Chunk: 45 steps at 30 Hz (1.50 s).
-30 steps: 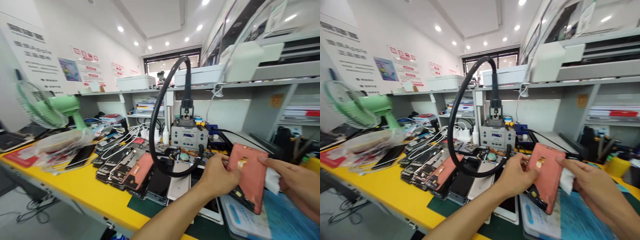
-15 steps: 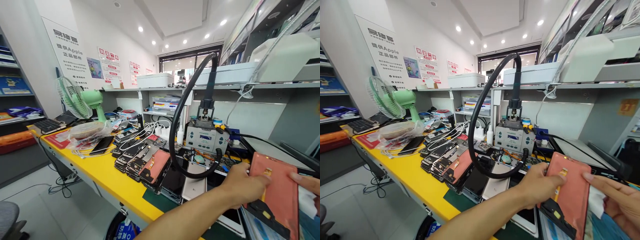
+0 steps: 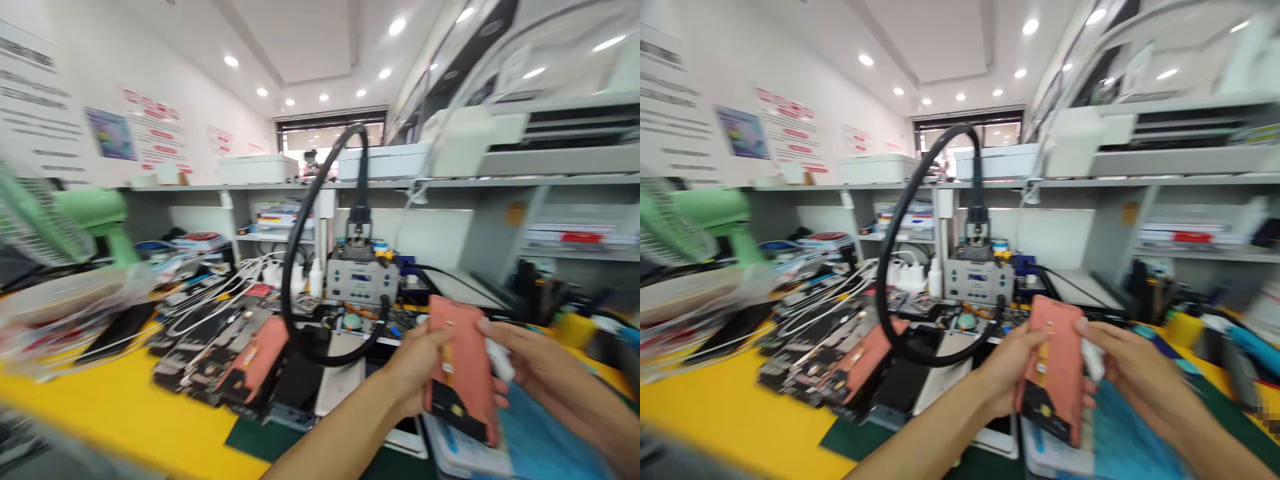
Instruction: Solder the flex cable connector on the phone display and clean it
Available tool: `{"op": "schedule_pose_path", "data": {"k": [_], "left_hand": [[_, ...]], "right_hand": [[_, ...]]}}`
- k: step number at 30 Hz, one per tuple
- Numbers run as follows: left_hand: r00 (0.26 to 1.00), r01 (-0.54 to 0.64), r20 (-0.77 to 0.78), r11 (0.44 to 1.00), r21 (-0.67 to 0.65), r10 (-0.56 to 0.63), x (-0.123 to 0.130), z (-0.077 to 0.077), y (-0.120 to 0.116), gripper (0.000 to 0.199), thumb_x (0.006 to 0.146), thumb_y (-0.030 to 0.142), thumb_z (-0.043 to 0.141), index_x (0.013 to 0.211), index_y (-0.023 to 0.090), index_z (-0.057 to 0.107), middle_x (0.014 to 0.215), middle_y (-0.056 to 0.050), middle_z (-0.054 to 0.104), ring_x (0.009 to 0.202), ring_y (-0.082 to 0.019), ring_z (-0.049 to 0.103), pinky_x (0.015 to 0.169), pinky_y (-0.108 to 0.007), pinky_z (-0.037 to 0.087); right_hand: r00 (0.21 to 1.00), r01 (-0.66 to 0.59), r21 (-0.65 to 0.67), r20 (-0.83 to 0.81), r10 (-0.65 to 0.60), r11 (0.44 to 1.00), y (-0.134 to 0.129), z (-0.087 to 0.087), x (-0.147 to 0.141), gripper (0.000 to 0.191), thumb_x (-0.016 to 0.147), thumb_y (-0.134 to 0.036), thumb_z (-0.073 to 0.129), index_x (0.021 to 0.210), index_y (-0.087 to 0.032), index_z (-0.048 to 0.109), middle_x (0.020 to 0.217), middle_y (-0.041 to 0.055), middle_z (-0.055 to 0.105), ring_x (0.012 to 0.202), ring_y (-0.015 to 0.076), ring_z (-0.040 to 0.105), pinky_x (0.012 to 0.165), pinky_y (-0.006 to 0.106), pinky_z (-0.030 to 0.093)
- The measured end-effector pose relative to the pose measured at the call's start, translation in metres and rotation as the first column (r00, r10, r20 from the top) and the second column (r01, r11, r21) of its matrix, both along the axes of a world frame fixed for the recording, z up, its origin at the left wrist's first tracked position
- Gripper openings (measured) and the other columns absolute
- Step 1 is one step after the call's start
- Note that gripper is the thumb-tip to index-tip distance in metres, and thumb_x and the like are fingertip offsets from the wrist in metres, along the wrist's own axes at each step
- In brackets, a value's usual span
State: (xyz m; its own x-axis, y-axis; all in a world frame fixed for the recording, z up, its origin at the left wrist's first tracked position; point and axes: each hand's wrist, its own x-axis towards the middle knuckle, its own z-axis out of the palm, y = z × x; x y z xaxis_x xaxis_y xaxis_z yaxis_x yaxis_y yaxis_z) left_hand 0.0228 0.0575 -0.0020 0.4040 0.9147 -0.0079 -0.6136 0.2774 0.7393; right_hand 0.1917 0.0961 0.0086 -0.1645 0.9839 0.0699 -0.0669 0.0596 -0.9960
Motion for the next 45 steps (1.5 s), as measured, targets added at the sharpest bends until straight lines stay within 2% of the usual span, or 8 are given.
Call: {"op": "schedule_pose_path", "data": {"k": [2, 5, 10, 15, 21, 25, 36, 45], "left_hand": [[1.0, -0.011, -0.011, 1.0, -0.017, 0.011, -0.001, 0.003, -0.002, 0.039, 0.084, 0.032, 0.056, 0.12, 0.02, 0.054, 0.075, -0.009, 0.072, 0.059, -0.024, 0.071, 0.061, -0.041, 0.058], [0.999, -0.022, -0.042, 0.999, -0.038, 0.02, -0.001, 0.007, -0.003, 0.036, 0.089, 0.035, 0.054, 0.123, 0.023, 0.051, 0.081, -0.007, 0.073, 0.06, -0.021, 0.071, 0.063, -0.036, 0.058], [0.993, -0.013, -0.119, 0.996, -0.092, 0.002, 0.006, 0.014, -0.012, 0.037, 0.091, 0.038, 0.054, 0.122, 0.019, 0.053, 0.078, -0.008, 0.073, 0.058, -0.021, 0.071, 0.059, -0.034, 0.057], [0.979, -0.04, -0.205, 0.981, -0.19, 0.0, 0.01, 0.018, -0.017, 0.039, 0.089, 0.044, 0.057, 0.116, 0.015, 0.058, 0.074, -0.011, 0.073, 0.057, -0.024, 0.071, 0.059, -0.035, 0.056], [0.966, -0.11, -0.247, 0.988, -0.112, 0.079, 0.012, 0.016, -0.017, 0.034, 0.086, 0.042, 0.061, 0.108, 0.016, 0.058, 0.079, -0.012, 0.075, 0.062, -0.026, 0.072, 0.059, -0.036, 0.057], [0.945, -0.159, -0.298, 0.985, -0.071, 0.131, 0.012, 0.017, -0.018, 0.035, 0.089, 0.046, 0.057, 0.109, 0.018, 0.057, 0.072, -0.009, 0.073, 0.059, -0.026, 0.071, 0.056, -0.036, 0.055], [0.927, -0.285, -0.245, 0.958, 0.028, 0.283, 0.002, 0.013, -0.01, 0.03, 0.087, 0.042, 0.063, 0.107, 0.019, 0.062, 0.088, -0.005, 0.074, 0.065, -0.018, 0.068, 0.057, -0.027, 0.053], [0.921, -0.37, -0.14, 0.929, -0.018, 0.364, -0.009, 0.018, -0.003, 0.025, 0.084, 0.037, 0.065, 0.101, 0.019, 0.06, 0.074, -0.002, 0.071, 0.053, -0.017, 0.067, 0.054, -0.026, 0.053]], "right_hand": [[0.986, -0.119, -0.069, -0.128, 0.109, 0.991, -0.005, 0.007, -0.004, 0.028, 0.07, -0.04, 0.081, 0.064, -0.016, 0.067, 0.057, 0.0049, 0.063, 0.046, 0.0145, 0.056, 0.043, 0.025, 0.049], [0.984, -0.028, -0.014, -0.178, 0.025, 1.0, -0.001, 0.01, -0.003, 0.028, 0.068, -0.037, 0.082, 0.065, -0.015, 0.064, 0.054, -0.0005, 0.058, 0.044, 0.0106, 0.052, 0.042, 0.021, 0.046], [0.982, 0.059, 0.045, -0.184, -0.05, 0.997, 0.005, 0.006, 0.004, 0.032, 0.073, -0.043, 0.077, 0.079, -0.012, 0.07, 0.062, 0.0027, 0.064, 0.047, 0.0104, 0.054, 0.043, 0.021, 0.046], [0.983, 0.038, 0.025, -0.18, -0.033, 0.999, 0.005, 0.007, 0.005, 0.031, 0.072, -0.04, 0.08, 0.08, -0.011, 0.073, 0.066, 0.0049, 0.067, 0.049, 0.0109, 0.056, 0.044, 0.022, 0.048], [0.982, -0.005, -0.012, -0.191, 0.003, 1.0, 0.006, 0.008, 0.007, 0.031, 0.073, -0.038, 0.08, 0.081, -0.01, 0.071, 0.067, 0.0056, 0.068, 0.051, 0.0105, 0.057, 0.044, 0.021, 0.048], [0.979, -0.069, -0.04, -0.193, 0.06, 0.997, 0.003, 0.009, 0.005, 0.031, 0.072, -0.039, 0.081, 0.076, -0.011, 0.067, 0.067, 0.0049, 0.068, 0.053, 0.0109, 0.059, 0.046, 0.021, 0.048], [0.95, -0.298, -0.093, -0.126, 0.285, 0.95, 0.0, 0.001, 0.002, 0.033, 0.069, -0.037, 0.084, 0.071, -0.012, 0.063, 0.063, 0.0024, 0.066, 0.049, 0.0106, 0.059, 0.045, 0.022, 0.052], [0.85, -0.517, -0.194, 0.002, 0.527, 0.834, -0.011, -0.004, 0.0, 0.031, 0.069, -0.035, 0.083, 0.069, -0.009, 0.067, 0.068, 0.0064, 0.069, 0.047, 0.0155, 0.065, 0.04, 0.023, 0.051]]}}
